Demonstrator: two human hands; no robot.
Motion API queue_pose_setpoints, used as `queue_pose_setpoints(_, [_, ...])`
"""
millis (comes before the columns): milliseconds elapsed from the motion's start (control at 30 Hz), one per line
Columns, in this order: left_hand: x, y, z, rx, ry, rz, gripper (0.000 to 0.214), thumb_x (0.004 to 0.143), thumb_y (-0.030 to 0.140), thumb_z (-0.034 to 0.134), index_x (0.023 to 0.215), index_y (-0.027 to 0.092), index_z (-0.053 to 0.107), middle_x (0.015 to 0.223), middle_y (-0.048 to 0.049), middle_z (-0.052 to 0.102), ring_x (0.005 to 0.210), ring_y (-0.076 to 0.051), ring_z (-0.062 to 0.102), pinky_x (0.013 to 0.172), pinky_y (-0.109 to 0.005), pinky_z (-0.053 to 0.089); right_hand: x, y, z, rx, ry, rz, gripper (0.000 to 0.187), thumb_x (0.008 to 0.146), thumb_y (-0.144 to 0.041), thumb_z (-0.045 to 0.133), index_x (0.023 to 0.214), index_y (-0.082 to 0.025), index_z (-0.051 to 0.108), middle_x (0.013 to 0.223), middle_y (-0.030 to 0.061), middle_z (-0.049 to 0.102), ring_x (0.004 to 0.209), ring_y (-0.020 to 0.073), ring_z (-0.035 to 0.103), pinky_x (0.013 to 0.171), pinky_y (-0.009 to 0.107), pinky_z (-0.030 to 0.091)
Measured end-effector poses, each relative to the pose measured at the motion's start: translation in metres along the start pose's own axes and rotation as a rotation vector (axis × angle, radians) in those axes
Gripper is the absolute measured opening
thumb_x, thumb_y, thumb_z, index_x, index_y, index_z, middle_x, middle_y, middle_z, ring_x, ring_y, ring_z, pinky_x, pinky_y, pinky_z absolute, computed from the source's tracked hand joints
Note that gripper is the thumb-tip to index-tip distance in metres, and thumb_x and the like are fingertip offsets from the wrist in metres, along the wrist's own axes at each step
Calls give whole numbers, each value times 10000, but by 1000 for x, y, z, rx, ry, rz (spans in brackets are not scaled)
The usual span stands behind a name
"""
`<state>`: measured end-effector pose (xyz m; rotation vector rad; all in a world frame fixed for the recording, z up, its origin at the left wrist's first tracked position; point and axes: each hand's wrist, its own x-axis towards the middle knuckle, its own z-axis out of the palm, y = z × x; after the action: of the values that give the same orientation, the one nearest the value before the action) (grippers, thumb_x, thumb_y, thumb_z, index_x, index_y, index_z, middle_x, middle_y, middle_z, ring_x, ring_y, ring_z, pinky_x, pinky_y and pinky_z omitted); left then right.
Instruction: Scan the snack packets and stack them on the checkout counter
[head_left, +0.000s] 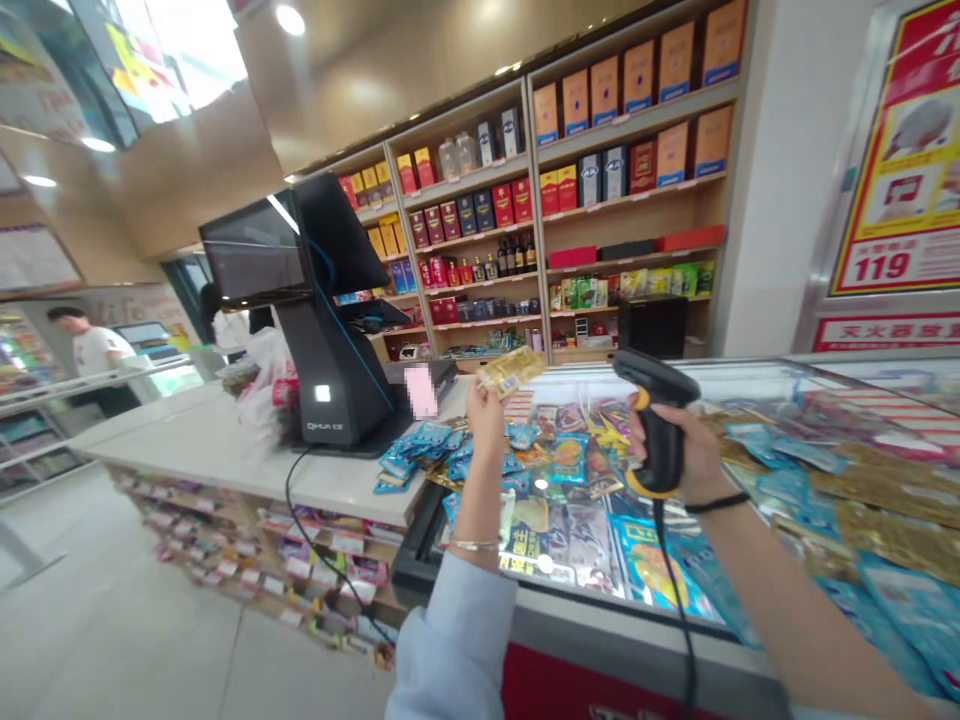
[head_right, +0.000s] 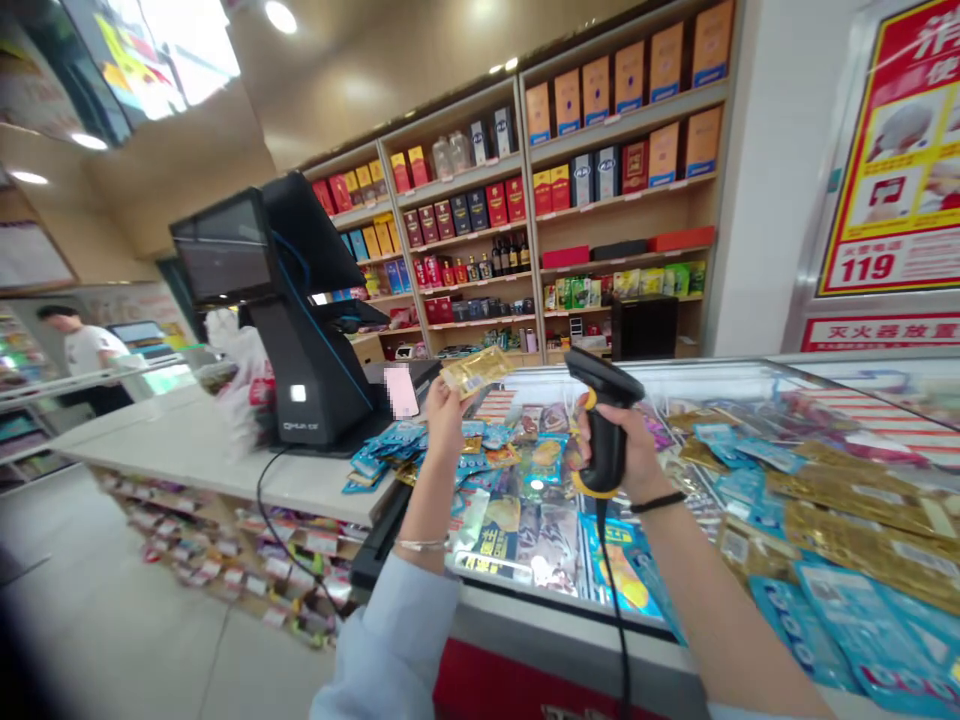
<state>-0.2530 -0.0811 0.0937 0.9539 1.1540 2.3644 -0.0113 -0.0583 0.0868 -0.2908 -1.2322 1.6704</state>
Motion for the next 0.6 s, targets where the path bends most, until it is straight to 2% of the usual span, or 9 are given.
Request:
queue_pose_setpoints(133, [11,9,-77,104,153,66,487,838,177,515,1305,250,395,1074,-86,654,926,-155,674,828,-328,573,13,58,32,63,-92,23,251,674,-432,585,810,-223,554,544,-40,496,364,111,455,353,233,389])
queue_pose_setpoints(233, [14,0,-123,296,227,74,298,812,189,499,1104,211,557,1005,-69,651,899,-162,660,807,-334,571,21,96,42,124,-116,68,253,669,-445,584,764,-215,538,531,-38,501,361,105,454,346,218,371])
queue_pose_setpoints(300, [13,-7,-142,470,243,59,176,790,187,489,903,186,624,909,-64,650,892,-186,647,841,-367,553,25,114,44,147,-128,121,258,678,-458,579,726,-208,535,506,-31,498,359,107,451,339,213,361])
queue_pose_setpoints(367, [8,-12,-151,685,240,72,163,771,178,488,814,177,645,849,-72,640,926,-222,627,913,-423,510,26,125,43,148,-125,179,265,693,-463,568,681,-201,529,475,-21,493,356,111,446,335,213,356])
queue_pose_setpoints(433, [-1,-15,-151,916,234,147,188,771,183,487,828,157,664,892,-108,629,1016,-268,588,980,-484,445,25,130,41,153,-94,224,262,705,-449,549,648,-195,524,458,-11,494,355,113,439,334,216,357])
queue_pose_setpoints(533, [-16,-15,-143,1179,281,293,259,794,253,500,929,114,672,1112,-191,571,1176,-355,477,1013,-587,352,25,133,39,179,-35,281,265,730,-422,504,615,-183,518,458,-1,501,361,113,441,340,221,365])
queue_pose_setpoints(600, [-23,-14,-137,1254,354,306,316,788,333,537,974,110,662,1247,-224,503,1220,-414,411,984,-634,332,27,134,37,187,-23,308,275,755,-416,474,617,-182,515,445,3,498,360,122,436,335,231,363])
